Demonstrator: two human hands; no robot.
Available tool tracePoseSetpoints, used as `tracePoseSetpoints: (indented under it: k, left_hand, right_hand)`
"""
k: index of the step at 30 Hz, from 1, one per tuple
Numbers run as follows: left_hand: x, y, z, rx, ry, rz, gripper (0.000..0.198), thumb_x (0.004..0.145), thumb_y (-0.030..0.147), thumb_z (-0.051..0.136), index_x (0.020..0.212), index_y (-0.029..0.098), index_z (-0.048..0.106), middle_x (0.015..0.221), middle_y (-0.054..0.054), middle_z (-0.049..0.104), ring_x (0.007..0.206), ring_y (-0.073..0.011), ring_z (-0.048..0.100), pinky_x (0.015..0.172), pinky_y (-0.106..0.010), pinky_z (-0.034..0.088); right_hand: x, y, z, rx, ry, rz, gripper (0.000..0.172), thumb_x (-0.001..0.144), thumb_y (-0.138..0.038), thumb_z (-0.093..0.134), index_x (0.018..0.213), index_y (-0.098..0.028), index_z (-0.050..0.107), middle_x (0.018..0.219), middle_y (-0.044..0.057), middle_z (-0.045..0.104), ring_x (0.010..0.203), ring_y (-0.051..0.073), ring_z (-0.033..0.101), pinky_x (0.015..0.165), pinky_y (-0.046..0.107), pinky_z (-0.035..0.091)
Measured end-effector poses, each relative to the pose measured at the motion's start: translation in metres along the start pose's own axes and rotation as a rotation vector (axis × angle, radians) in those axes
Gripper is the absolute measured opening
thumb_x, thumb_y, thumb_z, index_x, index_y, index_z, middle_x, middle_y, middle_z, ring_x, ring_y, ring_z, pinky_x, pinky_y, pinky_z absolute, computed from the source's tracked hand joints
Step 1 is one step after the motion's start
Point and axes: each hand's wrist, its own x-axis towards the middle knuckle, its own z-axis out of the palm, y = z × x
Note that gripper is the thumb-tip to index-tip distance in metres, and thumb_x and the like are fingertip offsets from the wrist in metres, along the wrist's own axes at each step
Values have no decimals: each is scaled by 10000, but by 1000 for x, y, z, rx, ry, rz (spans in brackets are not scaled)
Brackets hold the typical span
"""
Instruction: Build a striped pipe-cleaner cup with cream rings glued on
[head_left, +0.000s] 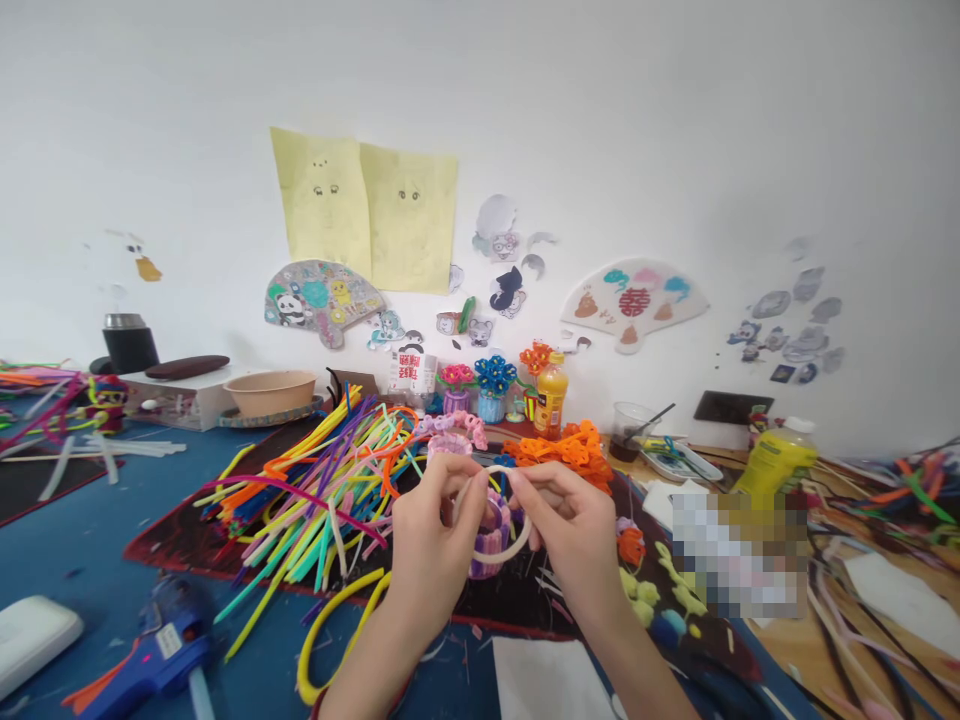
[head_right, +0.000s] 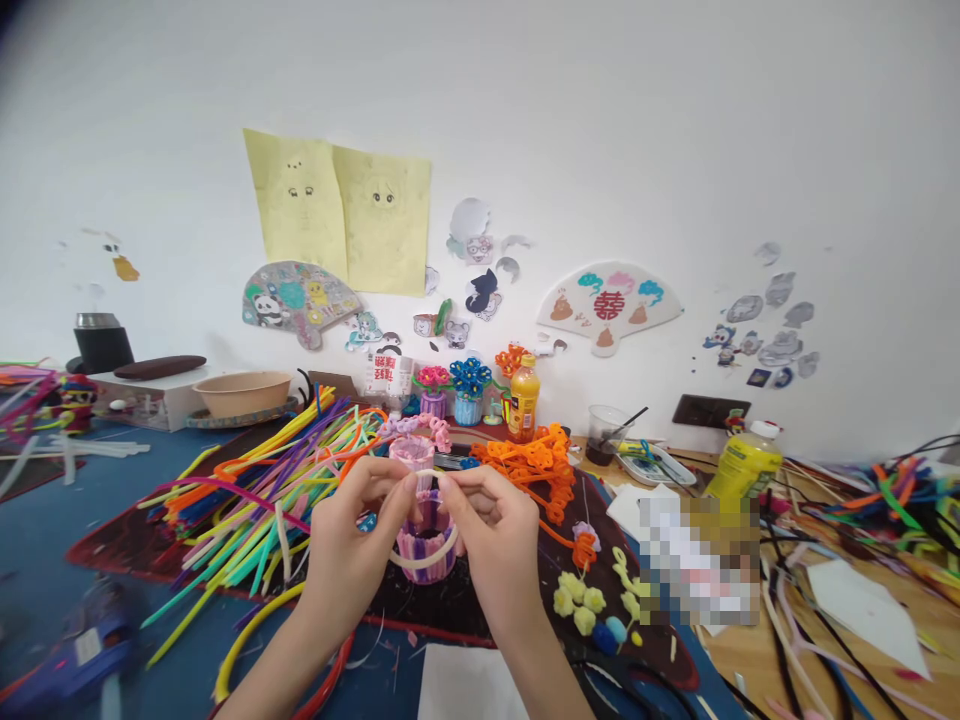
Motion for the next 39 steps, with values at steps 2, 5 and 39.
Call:
tracePoseSetpoints:
  k: [2, 5, 39]
  left_hand:
    - [-1, 0, 0, 5, 3, -1, 100, 913, 282, 549, 843, 210, 551, 562, 54, 635, 501, -115, 585, 532, -208, 432]
    - [-2, 0, 1, 2, 11, 8, 89, 906, 274, 555, 847, 208, 557, 565, 54, 636, 497, -114, 589, 527, -203, 432]
    - [-3, 6, 3, -35, 63, 41, 120, 890, 245, 584, 782, 204, 552, 541, 60, 630, 473, -102, 591, 525, -191, 452]
  right_hand:
    - [0, 1, 0, -2, 5, -6, 198, 789, -368, 736, 762, -173, 725, 597, 2, 674, 414, 76, 493, 411, 191, 413]
    - [0, 3, -1, -16, 36, -17, 188, 766, -363, 760, 801, -179, 744, 649, 27, 716, 492, 115, 588, 446, 204, 458]
    - [-7, 2, 1, -144, 81, -92, 166, 782, -343, 739, 747, -182, 723, 572, 5, 664, 464, 118, 548, 459, 230, 434]
